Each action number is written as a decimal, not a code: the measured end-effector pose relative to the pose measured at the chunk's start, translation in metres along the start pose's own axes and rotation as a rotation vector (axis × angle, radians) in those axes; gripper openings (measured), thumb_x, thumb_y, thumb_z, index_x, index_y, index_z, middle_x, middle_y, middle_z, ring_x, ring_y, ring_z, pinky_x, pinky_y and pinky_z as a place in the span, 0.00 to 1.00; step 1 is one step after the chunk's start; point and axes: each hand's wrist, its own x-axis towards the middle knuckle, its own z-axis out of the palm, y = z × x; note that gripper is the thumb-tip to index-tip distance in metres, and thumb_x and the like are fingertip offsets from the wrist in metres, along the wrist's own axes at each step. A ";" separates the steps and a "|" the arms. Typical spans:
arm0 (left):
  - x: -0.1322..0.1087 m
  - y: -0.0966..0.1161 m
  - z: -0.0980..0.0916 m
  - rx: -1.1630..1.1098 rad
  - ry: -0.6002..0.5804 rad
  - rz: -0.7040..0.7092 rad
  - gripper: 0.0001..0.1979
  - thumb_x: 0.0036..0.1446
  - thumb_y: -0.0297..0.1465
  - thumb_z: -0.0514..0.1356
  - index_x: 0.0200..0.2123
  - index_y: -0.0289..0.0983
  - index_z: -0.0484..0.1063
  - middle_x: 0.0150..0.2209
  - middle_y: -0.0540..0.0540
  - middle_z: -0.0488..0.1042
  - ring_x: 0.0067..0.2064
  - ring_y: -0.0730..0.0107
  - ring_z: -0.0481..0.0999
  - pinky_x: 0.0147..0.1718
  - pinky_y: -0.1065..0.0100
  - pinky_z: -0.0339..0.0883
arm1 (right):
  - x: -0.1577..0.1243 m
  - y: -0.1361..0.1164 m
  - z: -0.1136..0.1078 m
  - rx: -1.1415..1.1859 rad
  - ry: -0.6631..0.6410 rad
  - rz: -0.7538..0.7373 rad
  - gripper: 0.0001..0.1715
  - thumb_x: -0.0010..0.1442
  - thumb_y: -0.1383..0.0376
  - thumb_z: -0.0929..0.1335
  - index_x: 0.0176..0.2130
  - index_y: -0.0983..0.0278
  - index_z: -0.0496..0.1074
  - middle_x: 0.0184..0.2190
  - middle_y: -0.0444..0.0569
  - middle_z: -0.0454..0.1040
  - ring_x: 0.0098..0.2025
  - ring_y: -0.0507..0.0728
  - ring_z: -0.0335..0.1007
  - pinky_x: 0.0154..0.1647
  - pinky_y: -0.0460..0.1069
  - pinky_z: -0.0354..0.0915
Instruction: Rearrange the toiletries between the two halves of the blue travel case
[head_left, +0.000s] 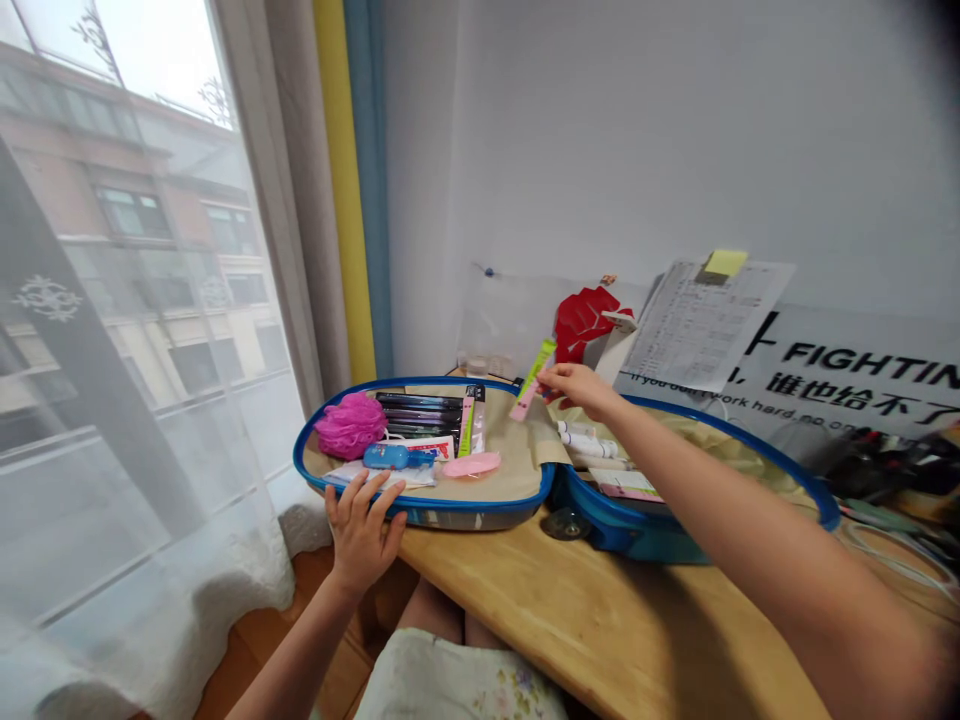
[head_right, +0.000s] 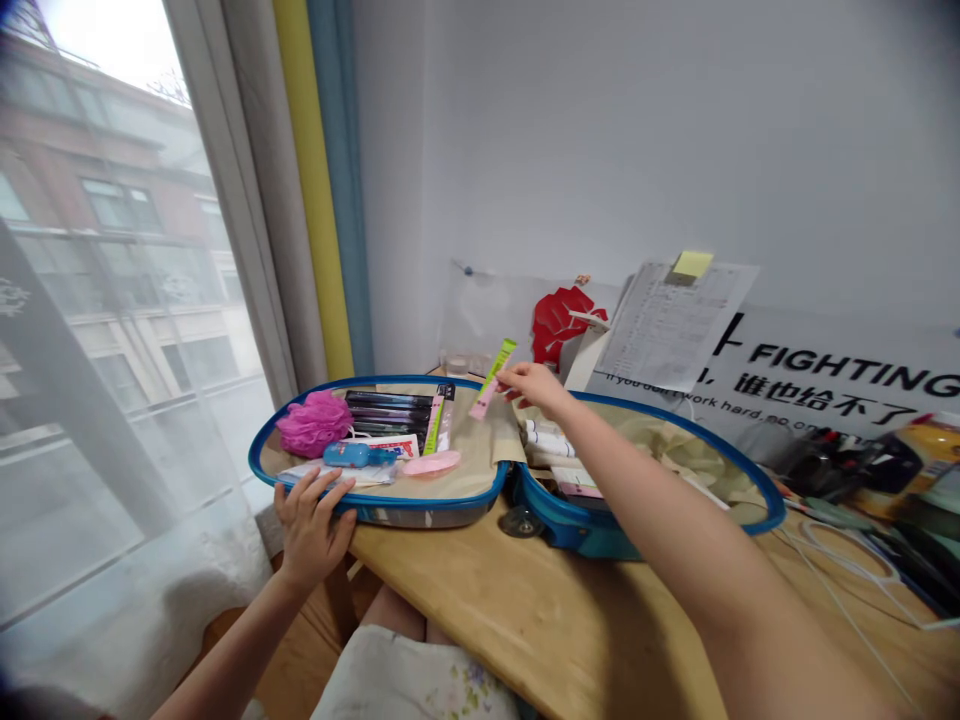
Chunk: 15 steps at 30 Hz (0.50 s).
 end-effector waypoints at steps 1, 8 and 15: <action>0.000 0.000 0.000 0.000 0.000 -0.004 0.15 0.60 0.32 0.53 0.49 0.41 0.70 0.48 0.41 0.72 0.59 0.57 0.61 0.63 0.47 0.34 | 0.004 -0.005 0.015 -0.005 -0.029 0.027 0.14 0.54 0.56 0.69 0.31 0.65 0.67 0.34 0.49 0.76 0.25 0.45 0.69 0.19 0.39 0.55; 0.001 0.002 0.000 -0.002 0.011 -0.020 0.14 0.59 0.32 0.53 0.48 0.41 0.71 0.48 0.42 0.72 0.59 0.57 0.61 0.62 0.47 0.35 | 0.033 -0.005 0.086 -0.106 -0.177 0.155 0.12 0.54 0.65 0.70 0.24 0.67 0.66 0.19 0.44 0.72 0.17 0.46 0.66 0.17 0.41 0.59; 0.000 0.001 0.001 0.001 0.007 -0.009 0.14 0.59 0.33 0.54 0.47 0.40 0.71 0.47 0.42 0.73 0.59 0.57 0.62 0.62 0.47 0.35 | 0.044 0.005 0.106 -0.208 -0.220 0.234 0.12 0.57 0.68 0.67 0.23 0.67 0.66 0.15 0.43 0.68 0.14 0.46 0.62 0.17 0.42 0.62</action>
